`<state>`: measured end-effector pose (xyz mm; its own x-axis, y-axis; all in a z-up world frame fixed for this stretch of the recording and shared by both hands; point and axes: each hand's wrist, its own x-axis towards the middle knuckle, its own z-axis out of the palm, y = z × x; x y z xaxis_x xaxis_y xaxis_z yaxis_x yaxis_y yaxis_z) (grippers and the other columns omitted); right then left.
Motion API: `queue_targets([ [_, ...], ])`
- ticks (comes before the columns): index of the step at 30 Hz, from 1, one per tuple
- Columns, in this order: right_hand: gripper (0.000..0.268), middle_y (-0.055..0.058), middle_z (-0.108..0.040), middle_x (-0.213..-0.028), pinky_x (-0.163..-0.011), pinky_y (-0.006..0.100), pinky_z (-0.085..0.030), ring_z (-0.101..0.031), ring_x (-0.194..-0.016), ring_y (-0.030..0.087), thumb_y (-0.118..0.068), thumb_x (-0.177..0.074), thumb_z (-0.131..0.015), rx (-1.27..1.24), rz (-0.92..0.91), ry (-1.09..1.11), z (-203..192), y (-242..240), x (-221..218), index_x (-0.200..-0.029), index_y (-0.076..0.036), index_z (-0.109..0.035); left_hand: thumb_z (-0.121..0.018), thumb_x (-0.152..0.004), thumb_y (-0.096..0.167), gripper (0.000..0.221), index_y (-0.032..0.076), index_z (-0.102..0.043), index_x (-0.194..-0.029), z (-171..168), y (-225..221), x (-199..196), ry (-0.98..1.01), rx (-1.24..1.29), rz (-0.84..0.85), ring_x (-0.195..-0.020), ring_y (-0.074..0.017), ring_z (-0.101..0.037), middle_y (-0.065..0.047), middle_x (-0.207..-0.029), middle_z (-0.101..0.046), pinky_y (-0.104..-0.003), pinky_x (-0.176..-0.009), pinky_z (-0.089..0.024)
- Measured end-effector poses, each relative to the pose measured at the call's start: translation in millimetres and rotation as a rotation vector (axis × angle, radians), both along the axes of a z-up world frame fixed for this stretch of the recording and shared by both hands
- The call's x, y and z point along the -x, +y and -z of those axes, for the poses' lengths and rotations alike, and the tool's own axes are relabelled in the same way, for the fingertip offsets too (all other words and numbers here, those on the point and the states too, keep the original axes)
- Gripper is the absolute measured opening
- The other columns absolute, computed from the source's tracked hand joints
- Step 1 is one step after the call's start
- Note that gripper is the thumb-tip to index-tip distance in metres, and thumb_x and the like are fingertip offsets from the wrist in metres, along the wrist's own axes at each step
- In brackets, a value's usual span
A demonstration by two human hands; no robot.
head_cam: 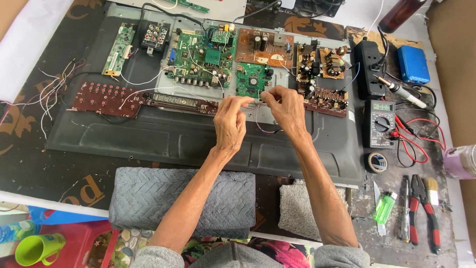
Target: Connecting wires to circuit boards inside a television during a repair process, including stripping wire insulation.
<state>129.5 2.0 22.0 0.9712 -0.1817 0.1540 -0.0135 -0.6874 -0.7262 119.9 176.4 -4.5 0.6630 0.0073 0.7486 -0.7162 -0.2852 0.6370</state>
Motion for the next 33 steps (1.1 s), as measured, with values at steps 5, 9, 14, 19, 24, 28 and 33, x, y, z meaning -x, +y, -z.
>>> queue_targets([
  [5, 0.018, 0.004, -0.069, -0.063, -0.068, 0.04, -0.055, -0.068, -0.059, 0.027, -0.03, -0.089, -0.076, -0.011, -0.041, 0.043, 1, 6, -10, -0.083, -0.014, -0.078, -0.051, -0.091, -0.013, 0.041, 0.018, -0.073, -0.107, 1, 1, -1, 0.001, 0.009, -0.018, -0.06, -0.0163, -0.05, 0.004, -0.079, -0.058, -0.03, -0.069, -0.056],
  [9, 0.012, 0.003, -0.063, -0.054, -0.05, 0.03, -0.049, -0.058, -0.044, 0.014, -0.026, -0.085, -0.074, -0.155, -0.029, 0.077, -25, 2, -5, -0.081, -0.015, -0.077, -0.051, -0.095, -0.009, 0.039, 0.019, -0.074, -0.111, 13, 0, -6, 0.05, 0.061, 0.014, -0.067, -0.0164, -0.055, 0.002, -0.083, -0.061, -0.029, -0.07, -0.056],
  [14, 0.02, 0.01, -0.066, -0.07, -0.038, 0.021, -0.048, -0.058, -0.055, 0.01, -0.015, -0.086, -0.082, -0.544, -0.183, -0.003, -52, -11, 4, -0.091, 0.002, -0.073, -0.053, -0.102, 0.001, 0.033, 0.023, -0.075, -0.115, -4, -1, 1, 0.172, 0.137, 0.049, -0.075, -0.0153, -0.062, 0.001, -0.087, -0.066, -0.031, -0.074, -0.058],
  [19, 0.02, 0.012, -0.064, -0.068, -0.044, 0.021, -0.052, -0.061, -0.064, 0.013, -0.01, -0.085, -0.085, -0.535, -0.35, -0.052, -71, -3, 11, -0.092, 0.005, -0.075, -0.067, -0.104, 0.02, 0.016, 0.021, -0.078, -0.115, -19, 4, 5, 0.356, 0.281, 0.177, -0.088, -0.0082, -0.067, 0.0, -0.097, -0.074, -0.028, -0.078, -0.059],
  [24, 0.009, 0.014, -0.068, -0.074, -0.047, 0.023, -0.053, -0.063, -0.065, 0.015, -0.001, -0.086, -0.08, -0.343, -0.439, -0.036, -80, 13, 15, -0.093, 0.004, -0.078, -0.074, -0.098, 0.02, 0.019, 0.013, -0.077, -0.116, -25, 9, 4, 0.558, 0.504, 0.38, -0.087, -0.005, -0.066, -0.003, -0.101, -0.075, -0.024, -0.076, -0.058],
  [28, 0.005, 0.01, -0.072, -0.082, -0.053, 0.025, -0.051, -0.065, -0.07, 0.013, -0.005, -0.087, -0.078, -0.139, -0.459, -0.07, -78, 24, 18, -0.092, -0.006, -0.079, -0.075, -0.096, 0.015, 0.017, 0.007, -0.076, -0.112, -14, 11, -5, 0.615, 0.608, 0.44, -0.08, -0.008, -0.072, -0.006, -0.091, -0.076, -0.019, -0.068, -0.057],
  [33, 0.004, 0.007, -0.072, -0.079, -0.052, 0.024, -0.051, -0.064, -0.067, 0.013, -0.006, -0.089, -0.074, -0.137, -0.46, -0.011, -85, 29, 23, -0.091, -0.007, -0.078, -0.077, -0.094, 0.015, 0.012, 0.008, -0.074, -0.103, -6, 11, -10, 0.616, 0.677, 0.492, -0.077, -0.0113, -0.072, -0.009, -0.095, -0.077, -0.021, -0.063, -0.055],
])
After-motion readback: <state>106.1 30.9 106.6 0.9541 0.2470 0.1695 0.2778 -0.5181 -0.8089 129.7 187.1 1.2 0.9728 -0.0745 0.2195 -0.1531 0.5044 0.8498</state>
